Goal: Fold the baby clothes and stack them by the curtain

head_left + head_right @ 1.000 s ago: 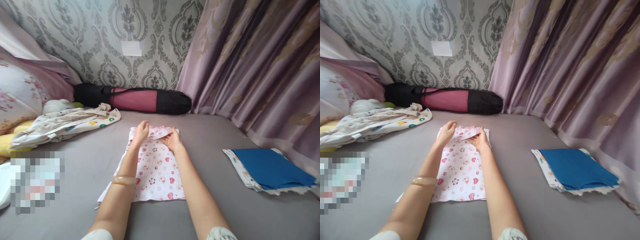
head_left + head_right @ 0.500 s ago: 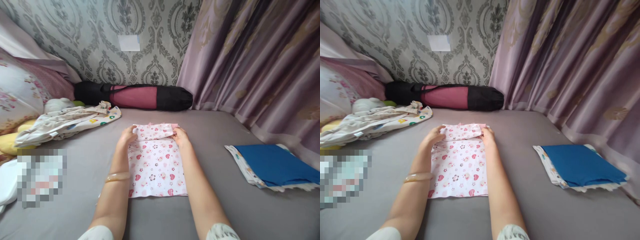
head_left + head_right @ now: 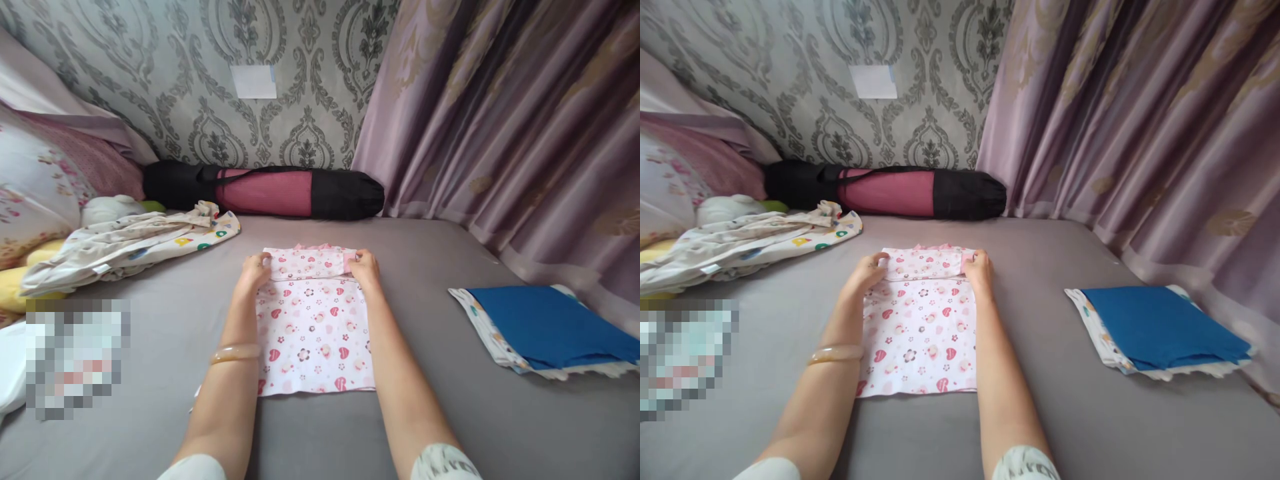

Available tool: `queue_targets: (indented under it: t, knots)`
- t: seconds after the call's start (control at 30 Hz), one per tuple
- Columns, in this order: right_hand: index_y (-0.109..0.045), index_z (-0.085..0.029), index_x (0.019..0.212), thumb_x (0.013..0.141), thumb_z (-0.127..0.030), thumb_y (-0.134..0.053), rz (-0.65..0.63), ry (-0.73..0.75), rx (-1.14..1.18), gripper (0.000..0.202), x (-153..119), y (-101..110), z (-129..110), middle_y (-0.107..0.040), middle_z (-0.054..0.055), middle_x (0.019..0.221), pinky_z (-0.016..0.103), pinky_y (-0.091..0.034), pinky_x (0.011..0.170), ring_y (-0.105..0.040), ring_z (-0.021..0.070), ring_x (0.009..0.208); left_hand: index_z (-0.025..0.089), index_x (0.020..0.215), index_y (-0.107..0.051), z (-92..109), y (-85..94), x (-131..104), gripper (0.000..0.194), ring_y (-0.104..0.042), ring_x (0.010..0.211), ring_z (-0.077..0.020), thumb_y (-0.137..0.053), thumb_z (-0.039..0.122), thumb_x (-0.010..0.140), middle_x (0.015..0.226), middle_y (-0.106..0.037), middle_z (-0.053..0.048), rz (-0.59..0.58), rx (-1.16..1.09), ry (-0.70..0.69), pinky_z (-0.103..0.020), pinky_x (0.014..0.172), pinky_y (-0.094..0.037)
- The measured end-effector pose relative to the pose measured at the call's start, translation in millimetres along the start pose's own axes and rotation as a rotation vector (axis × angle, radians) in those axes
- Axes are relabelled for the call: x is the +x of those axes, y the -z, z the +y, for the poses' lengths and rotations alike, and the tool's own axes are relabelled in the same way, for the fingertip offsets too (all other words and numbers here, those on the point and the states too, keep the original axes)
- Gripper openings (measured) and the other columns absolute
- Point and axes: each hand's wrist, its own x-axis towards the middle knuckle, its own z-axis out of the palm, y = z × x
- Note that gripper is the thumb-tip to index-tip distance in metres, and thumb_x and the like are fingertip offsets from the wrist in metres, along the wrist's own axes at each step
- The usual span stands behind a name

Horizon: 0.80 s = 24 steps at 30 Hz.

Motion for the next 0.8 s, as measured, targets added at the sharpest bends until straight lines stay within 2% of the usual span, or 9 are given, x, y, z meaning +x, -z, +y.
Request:
queue_targets:
  t: [0.1,0.2,0.27,0.33,0.43,0.6,0.8]
  knots:
    - [-0.064,-0.019,0.111,0.079,-0.02,-0.058,-0.026,0.038,-0.075,0.033,-1.1,-0.4,0.7,-0.072,0.009,0.106,0.029,-0.049,0.083,-0.066,0.0226,0.101,0.019,0.124,-0.059,-2.4,14.4,-4.4,0.052,-0.066,0.092,-0.0227,-0.057,0.013,0.071,0.111,-0.065,-0.013,-0.037,-0.043,0.033,-0.028,0.076,-0.049]
    - [-0.064,-0.018,0.113,0.08,-0.02,-0.058,-0.033,0.038,-0.094,0.034,0.4,-1.8,0.7,-0.071,0.01,0.107,0.028,-0.049,0.082,-0.066,0.023,0.101,0.019,0.121,-0.058,-5.8,36.7,-12.9,0.052,-0.066,0.094,-0.0222,-0.065,0.024,0.07,0.116,-0.064,-0.013,-0.076,-0.046,0.048,-0.026,0.075,-0.049]
    - [-0.064,-0.017,0.114,0.08,-0.02,-0.058,-0.041,0.036,-0.087,0.035,1.9,-2.9,1.1,-0.071,0.01,0.107,0.028,-0.048,0.082,-0.066,0.0227,0.101,0.02,0.119,-0.057,-7.1,48.8,-18.8,0.058,-0.067,0.089,-0.0213,-0.072,0.032,0.064,0.113,-0.066,-0.011,-0.131,-0.035,0.031,-0.024,0.072,-0.05]
    - [-0.063,-0.017,0.115,0.081,-0.022,-0.058,-0.044,0.046,-0.078,0.035,2.9,-3.7,2.0,-0.071,0.011,0.109,0.028,-0.048,0.081,-0.066,0.0229,0.101,0.022,0.118,-0.056,-6.8,53.7,-22.3,0.064,-0.068,0.084,-0.0205,-0.075,0.033,0.058,0.107,-0.068,-0.008,-0.193,-0.008,0.006,-0.024,0.07,-0.05]
    - [-0.063,-0.018,0.115,0.081,-0.024,-0.058,-0.031,0.049,-0.077,0.035,2.7,-4.2,3.0,-0.07,0.011,0.11,0.028,-0.048,0.081,-0.066,0.0232,0.101,0.023,0.118,-0.054,-4.7,46.5,-21.0,0.067,-0.068,0.079,-0.0201,-0.075,0.026,0.055,0.098,-0.07,-0.006,-0.235,0.056,0.001,-0.024,0.068,-0.05]
    - [-0.064,-0.018,0.114,0.082,-0.024,-0.058,-0.027,0.053,-0.092,0.033,0.5,-3.0,1.7,-0.071,0.011,0.108,0.029,-0.048,0.082,-0.066,0.0233,0.101,0.022,0.118,-0.051,-10.2,28.7,-9.6,0.058,-0.068,0.074,-0.0198,-0.067,0.021,0.062,0.088,-0.07,-0.005,-0.222,0.089,0.042,-0.024,0.06,-0.048]
    - [-0.06,-0.019,0.119,0.081,-0.022,-0.058,-0.053,0.088,-0.133,0.038,-3.9,-2.1,-1.8,-0.07,0.011,0.109,0.03,-0.048,0.083,-0.065,0.0235,0.102,0.022,0.111,-0.055,-18.8,27.6,-4.4,0.054,-0.068,0.069,-0.0233,-0.061,0.012,0.058,0.078,-0.068,-0.006,-0.248,0.078,0.177,-0.027,0.055,-0.048]
